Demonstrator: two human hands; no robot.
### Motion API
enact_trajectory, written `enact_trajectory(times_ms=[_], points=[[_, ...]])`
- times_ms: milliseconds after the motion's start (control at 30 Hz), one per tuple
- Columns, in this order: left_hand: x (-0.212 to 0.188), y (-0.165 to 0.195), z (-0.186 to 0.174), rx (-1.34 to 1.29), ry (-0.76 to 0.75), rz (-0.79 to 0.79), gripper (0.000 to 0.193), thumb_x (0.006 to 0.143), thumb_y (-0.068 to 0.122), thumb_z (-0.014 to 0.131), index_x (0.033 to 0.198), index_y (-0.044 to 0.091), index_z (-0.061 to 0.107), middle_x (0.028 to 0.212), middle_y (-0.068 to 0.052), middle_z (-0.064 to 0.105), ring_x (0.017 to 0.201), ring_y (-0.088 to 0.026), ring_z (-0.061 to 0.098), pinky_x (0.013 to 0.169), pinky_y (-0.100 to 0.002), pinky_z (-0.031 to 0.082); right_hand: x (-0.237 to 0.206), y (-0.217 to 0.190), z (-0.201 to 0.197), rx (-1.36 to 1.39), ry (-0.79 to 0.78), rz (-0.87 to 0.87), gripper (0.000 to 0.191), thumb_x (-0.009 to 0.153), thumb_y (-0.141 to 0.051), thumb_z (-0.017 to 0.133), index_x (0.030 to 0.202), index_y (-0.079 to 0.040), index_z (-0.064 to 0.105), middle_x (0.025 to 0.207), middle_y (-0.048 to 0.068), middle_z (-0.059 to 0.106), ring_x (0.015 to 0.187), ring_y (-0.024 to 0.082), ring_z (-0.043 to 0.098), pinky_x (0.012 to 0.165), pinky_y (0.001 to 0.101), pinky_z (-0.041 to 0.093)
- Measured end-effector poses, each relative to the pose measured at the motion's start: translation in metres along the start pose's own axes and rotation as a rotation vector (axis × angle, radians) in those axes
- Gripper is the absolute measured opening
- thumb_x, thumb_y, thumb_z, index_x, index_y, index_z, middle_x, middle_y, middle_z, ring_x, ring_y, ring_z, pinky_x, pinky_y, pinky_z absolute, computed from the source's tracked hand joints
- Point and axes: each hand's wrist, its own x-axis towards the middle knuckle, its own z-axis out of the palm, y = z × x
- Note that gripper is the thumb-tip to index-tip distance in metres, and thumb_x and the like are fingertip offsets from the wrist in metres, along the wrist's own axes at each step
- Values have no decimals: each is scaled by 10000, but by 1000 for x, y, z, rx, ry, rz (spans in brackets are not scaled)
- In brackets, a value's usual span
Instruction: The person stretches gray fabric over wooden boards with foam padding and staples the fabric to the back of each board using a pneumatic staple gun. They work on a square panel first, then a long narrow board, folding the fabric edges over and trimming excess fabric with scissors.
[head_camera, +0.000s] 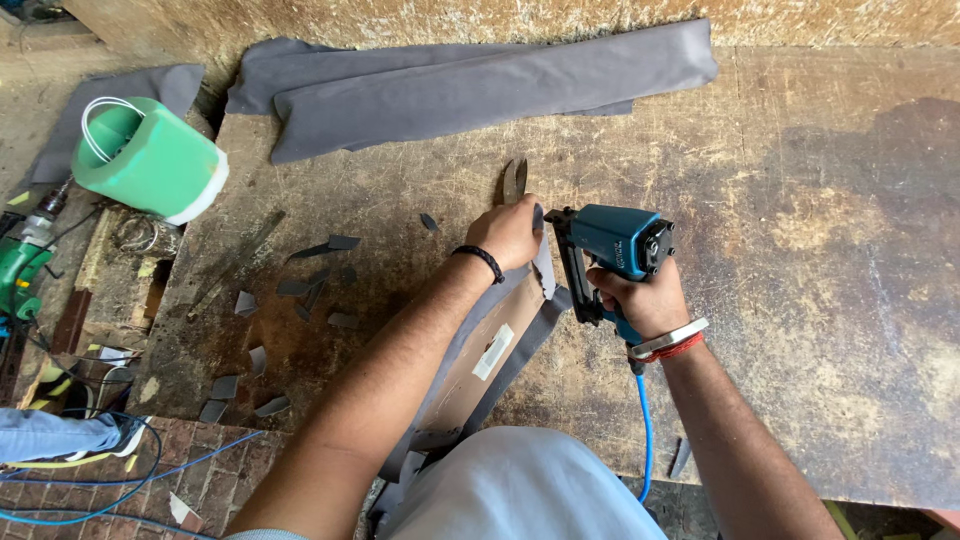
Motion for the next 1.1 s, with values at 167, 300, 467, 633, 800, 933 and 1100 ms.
enact_trajectory(times_ms=[167, 300, 467, 633, 800, 933, 1100], points=[[-3, 1, -1, 44, 10, 21, 413, 926, 148, 686, 1313, 120, 545, 1001, -55, 707, 846, -193, 690, 731, -374, 578, 1, 2, 4, -34, -43, -26, 272, 794, -71, 790, 1036, 11, 698, 701, 45, 663, 564, 126, 610, 501, 306, 493], [-2, -2, 0, -41, -14, 2, 416, 917, 118, 682, 1312, 172, 565, 990, -40, 728, 817, -179, 715, 718, -357, 600, 2, 5, 2, -85, -42, -4, 251, 808, -89, 786, 1027, 6, 706, 691, 51, 668, 565, 124, 616, 509, 303, 502], [0, -5, 2, -21, 29, 46, 408, 906, 158, 722, 1289, 219, 594, 1003, -34, 725, 820, -174, 713, 727, -351, 590, 5, 11, -1, -90, -60, 20, 246, 792, -84, 790, 1009, -2, 706, 684, 45, 667, 561, 127, 621, 507, 303, 512], [-1, -6, 2, -9, 56, 51, 407, 893, 146, 727, 1272, 236, 610, 1036, -28, 728, 859, -186, 718, 739, -358, 587, 10, 15, 0, -87, -94, 40, 224, 800, -84, 794, 978, 17, 701, 673, 53, 656, 554, 139, 618, 506, 314, 501], [2, -4, 4, -13, -13, -22, 435, 933, 132, 693, 1346, 199, 570, 1125, -66, 743, 948, -215, 744, 786, -365, 606, 14, 15, 4, -178, -71, 40, 243, 794, -91, 781, 1023, -46, 716, 678, 41, 667, 548, 134, 629, 509, 307, 516], [-2, -17, 1, -77, -51, 106, 916, 809, 192, 763, 1566, 169, 248, 1613, -165, 334, 1354, -324, 513, 1007, -445, 553, 12, 14, 1, -189, -75, 44, 257, 799, -102, 791, 1044, -58, 724, 703, 38, 686, 571, 138, 640, 527, 313, 525], [-49, -82, 7, -782, -296, 555, 1036, 924, 736, 482, 1681, 202, 17, 1757, -189, -50, 1616, -393, 92, 1246, -612, 197, -25, 30, -1, -45, -203, -61, 546, 686, -87, 741, 1221, -141, 646, 814, 9, 756, 665, 115, 727, 579, 312, 607]])
